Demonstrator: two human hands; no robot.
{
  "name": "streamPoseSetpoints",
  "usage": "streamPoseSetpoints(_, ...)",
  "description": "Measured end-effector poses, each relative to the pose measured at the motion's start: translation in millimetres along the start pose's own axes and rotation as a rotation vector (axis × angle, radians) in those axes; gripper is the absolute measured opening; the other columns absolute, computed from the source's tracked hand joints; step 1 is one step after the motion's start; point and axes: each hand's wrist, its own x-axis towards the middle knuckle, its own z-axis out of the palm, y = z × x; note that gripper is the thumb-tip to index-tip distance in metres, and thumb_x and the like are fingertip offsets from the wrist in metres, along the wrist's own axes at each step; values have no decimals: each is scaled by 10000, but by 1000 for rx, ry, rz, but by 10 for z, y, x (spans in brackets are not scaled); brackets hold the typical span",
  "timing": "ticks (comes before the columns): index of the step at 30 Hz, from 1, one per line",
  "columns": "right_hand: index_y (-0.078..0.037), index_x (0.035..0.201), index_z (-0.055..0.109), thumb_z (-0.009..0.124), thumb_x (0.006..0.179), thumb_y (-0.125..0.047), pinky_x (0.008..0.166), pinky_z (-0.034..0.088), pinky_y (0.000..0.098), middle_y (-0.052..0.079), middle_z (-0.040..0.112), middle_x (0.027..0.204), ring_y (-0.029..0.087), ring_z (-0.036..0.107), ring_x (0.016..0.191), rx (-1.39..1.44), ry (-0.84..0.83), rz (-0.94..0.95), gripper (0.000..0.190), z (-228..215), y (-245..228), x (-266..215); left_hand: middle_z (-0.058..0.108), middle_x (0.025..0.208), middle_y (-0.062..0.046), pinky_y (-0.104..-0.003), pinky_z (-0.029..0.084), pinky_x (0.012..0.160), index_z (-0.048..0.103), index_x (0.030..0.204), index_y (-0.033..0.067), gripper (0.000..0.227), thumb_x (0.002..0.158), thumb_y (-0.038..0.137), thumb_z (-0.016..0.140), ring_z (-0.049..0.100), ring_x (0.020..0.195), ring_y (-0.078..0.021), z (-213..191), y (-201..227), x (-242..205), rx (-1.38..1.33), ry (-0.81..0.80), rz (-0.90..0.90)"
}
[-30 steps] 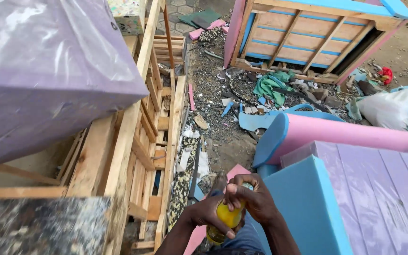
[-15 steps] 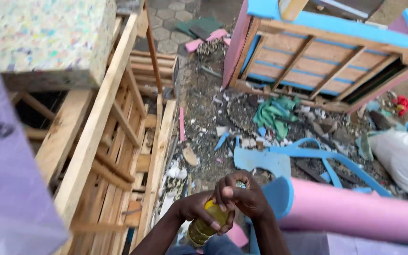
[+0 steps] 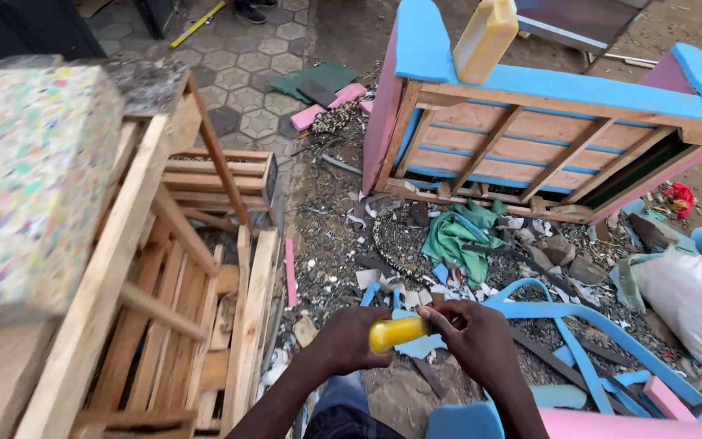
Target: Preparing adhesive by opening a large jug with scissors and transferring liquid from a smaller bottle in a workshop.
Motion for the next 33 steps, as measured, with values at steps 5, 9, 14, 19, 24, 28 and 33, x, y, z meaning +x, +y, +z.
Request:
streamPoseSetpoints(5, -39, 892, 848, 688, 911, -486, 587, 571, 264, 85, 762, 604, 144, 688, 530, 39, -152, 166, 475, -29, -190, 1318, 746, 1040, -111, -515, 515, 771, 665, 1137, 174, 538, 700, 475, 755, 693, 875, -387, -116, -681, 1254, 91, 150, 86)
streamPoseSetpoints(9, -107, 1016, 890, 805, 810, -379, 556, 559, 268, 55, 826, 720, 117, 719, 597, 135, -79, -27, 352, 119, -55, 2440, 752, 983, -106, -457, 507, 720, 707, 1125, 182, 525, 668, 430, 780, 686, 842, -337, -418, -1190, 2071, -74, 143, 61)
streamPoseSetpoints(14, -209, 1094, 840, 831, 792, -263, 780, 676, 323, 45, 808, 1209, 178, 808, 980, 188, -65, -494, 307, -45, -194, 3744, 755, 1140, -82, -438, 528, 870, 696, 1268, 182, 621, 732, 480, 795, 705, 1002, -286, -838, -1648, 3185, -159, 97, 25)
streamPoseSetpoints(19, -129, 867, 870, 663, 926, -483, 566, 448, 264, 2, 745, 617, 95, 634, 552, -13, -185, 39, 414, -223, -712, 4894, 765, 1174, -65, -394, 550, 839, 682, 1326, 187, 711, 680, 465, 784, 730, 968, -266, -1447, -1849, 4181, -163, 65, -140)
streamPoseSetpoints(24, -153, 1103, 839, 757, 807, -459, 601, 542, 270, 36, 776, 939, 158, 686, 703, 38, -215, -90, 435, -325, -574, 6253, 742, 1154, -74, -425, 523, 837, 682, 1247, 204, 615, 700, 426, 854, 678, 989, -292, -1498, -2505, 5432, -93, 101, -49)
streamPoseSetpoints(28, -246, 1143, 846, 871, 752, -295, 772, 612, 284, -3, 814, 1237, 130, 765, 887, 209, -242, -314, 394, -613, -606, 7285, 689, 1295, -72, -484, 499, 895, 672, 1280, 188, 655, 709, 435, 874, 652, 1096, -331, -1975, -2642, 6402, 0, 107, -20)
streamPoseSetpoints(33, -241, 1272, 785, 806, 758, -438, 692, 505, 278, -18, 798, 970, 117, 687, 782, 87, -253, -314, 550, -878, -937, 8267, 709, 1248, -75, -485, 528, 841, 625, 1327, 215, 659, 755, 443, 860, 671, 1029, -318, -2511, -2748, 7265, 10, 19, -111)
